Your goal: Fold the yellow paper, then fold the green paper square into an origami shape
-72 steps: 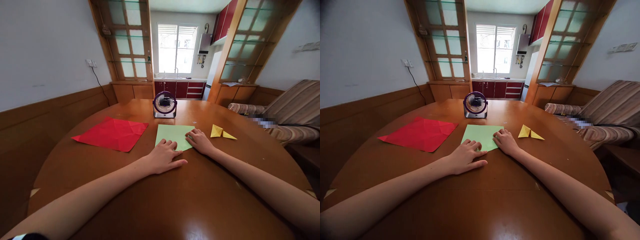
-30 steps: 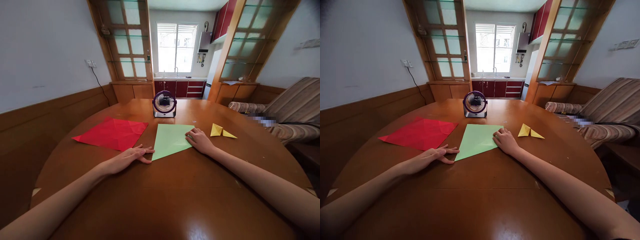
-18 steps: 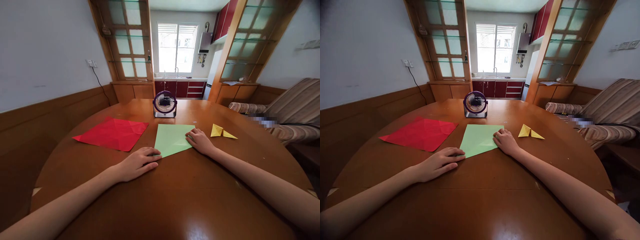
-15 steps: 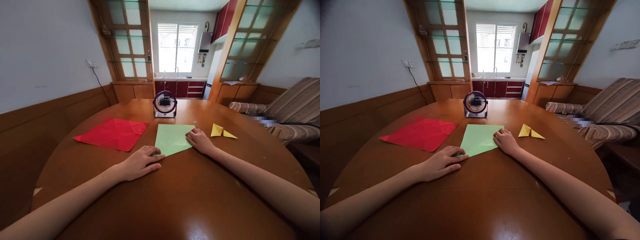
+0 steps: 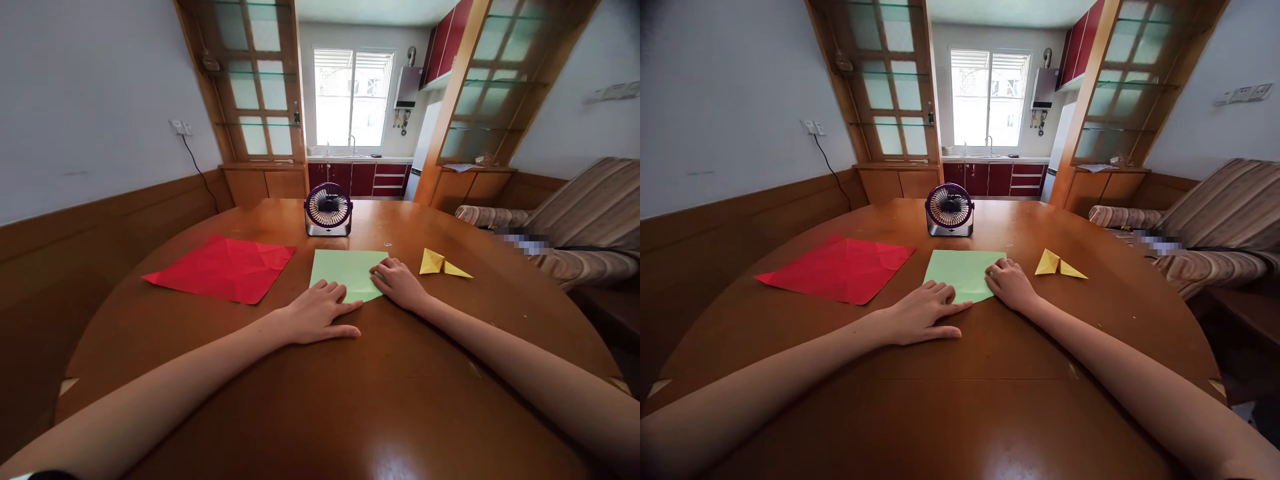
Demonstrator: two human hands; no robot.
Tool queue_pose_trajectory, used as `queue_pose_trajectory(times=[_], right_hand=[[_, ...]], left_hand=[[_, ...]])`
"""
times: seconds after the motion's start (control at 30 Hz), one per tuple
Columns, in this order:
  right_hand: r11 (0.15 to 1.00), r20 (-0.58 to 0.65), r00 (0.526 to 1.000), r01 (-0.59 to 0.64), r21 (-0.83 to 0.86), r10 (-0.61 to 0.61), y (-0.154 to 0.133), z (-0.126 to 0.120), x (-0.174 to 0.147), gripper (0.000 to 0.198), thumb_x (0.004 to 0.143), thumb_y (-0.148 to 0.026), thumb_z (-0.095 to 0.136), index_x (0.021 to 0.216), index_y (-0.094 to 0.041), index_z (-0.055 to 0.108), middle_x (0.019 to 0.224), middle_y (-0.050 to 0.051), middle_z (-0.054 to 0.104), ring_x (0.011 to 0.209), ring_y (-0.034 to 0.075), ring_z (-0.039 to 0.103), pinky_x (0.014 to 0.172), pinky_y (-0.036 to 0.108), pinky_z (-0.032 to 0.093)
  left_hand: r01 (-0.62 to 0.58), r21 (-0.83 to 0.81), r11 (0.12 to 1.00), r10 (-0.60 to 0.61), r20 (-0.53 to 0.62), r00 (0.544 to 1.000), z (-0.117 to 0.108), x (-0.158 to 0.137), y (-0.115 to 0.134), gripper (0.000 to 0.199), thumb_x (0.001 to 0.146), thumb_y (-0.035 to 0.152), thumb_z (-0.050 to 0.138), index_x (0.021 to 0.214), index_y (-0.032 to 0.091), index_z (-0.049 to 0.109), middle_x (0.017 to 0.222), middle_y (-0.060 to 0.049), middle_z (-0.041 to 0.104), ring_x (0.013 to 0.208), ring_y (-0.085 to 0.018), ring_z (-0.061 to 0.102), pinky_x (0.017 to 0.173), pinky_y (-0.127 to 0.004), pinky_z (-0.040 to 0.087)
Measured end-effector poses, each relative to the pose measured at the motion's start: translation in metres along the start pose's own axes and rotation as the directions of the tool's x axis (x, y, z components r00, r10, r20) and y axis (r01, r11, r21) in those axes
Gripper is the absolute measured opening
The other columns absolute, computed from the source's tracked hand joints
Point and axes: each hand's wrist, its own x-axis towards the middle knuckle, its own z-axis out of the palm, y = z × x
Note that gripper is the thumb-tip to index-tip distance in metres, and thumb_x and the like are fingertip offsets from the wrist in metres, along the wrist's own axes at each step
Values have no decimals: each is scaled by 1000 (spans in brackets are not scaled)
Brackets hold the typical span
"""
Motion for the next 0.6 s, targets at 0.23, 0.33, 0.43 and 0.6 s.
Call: queue_pose_trajectory(times=[0.23, 0.33, 0.43, 0.6], right_hand=[[1000, -7, 1000, 5, 6, -5, 0, 1, 0, 29, 97, -30, 44, 106, -14, 66, 102, 13, 61, 100, 26, 54, 93, 41, 42], [1000, -7, 1000, -1, 7, 1, 1, 1, 0, 29, 96, -31, 45, 106, -14, 67, 101, 13, 61, 98, 26, 55, 92, 40, 43], [1000, -5, 1000, -1, 21, 1, 2, 2, 0, 29, 96, -31, 44, 106, -14, 67, 101, 13, 61, 98, 26, 56, 91, 41, 44], [997, -24, 999, -26, 77, 28, 3, 3, 0, 29, 94, -31, 46, 109, -13, 64, 103, 14, 62, 101, 27, 56, 92, 42, 45]], left_hand=[[21, -29, 999, -19, 64, 998, 2, 23, 0, 66, 94, 67, 23, 142, 29, 45, 94, -8, 59, 82, -22, 56, 78, -32, 39], [73, -40, 997, -68, 104, 992, 4, 33, 3, 68, 92, 71, 18, 144, 33, 42, 91, -8, 60, 80, -23, 59, 73, -33, 40], [107, -58, 993, -99, 133, 986, 3, 37, 4, 69, 91, 72, 18, 144, 35, 41, 90, -8, 60, 78, -24, 60, 72, -33, 40], [84, -191, 978, -60, 130, 990, -4, 25, -4, 54, 98, 59, 26, 137, 33, 51, 90, -6, 59, 86, -22, 59, 79, -31, 40]])
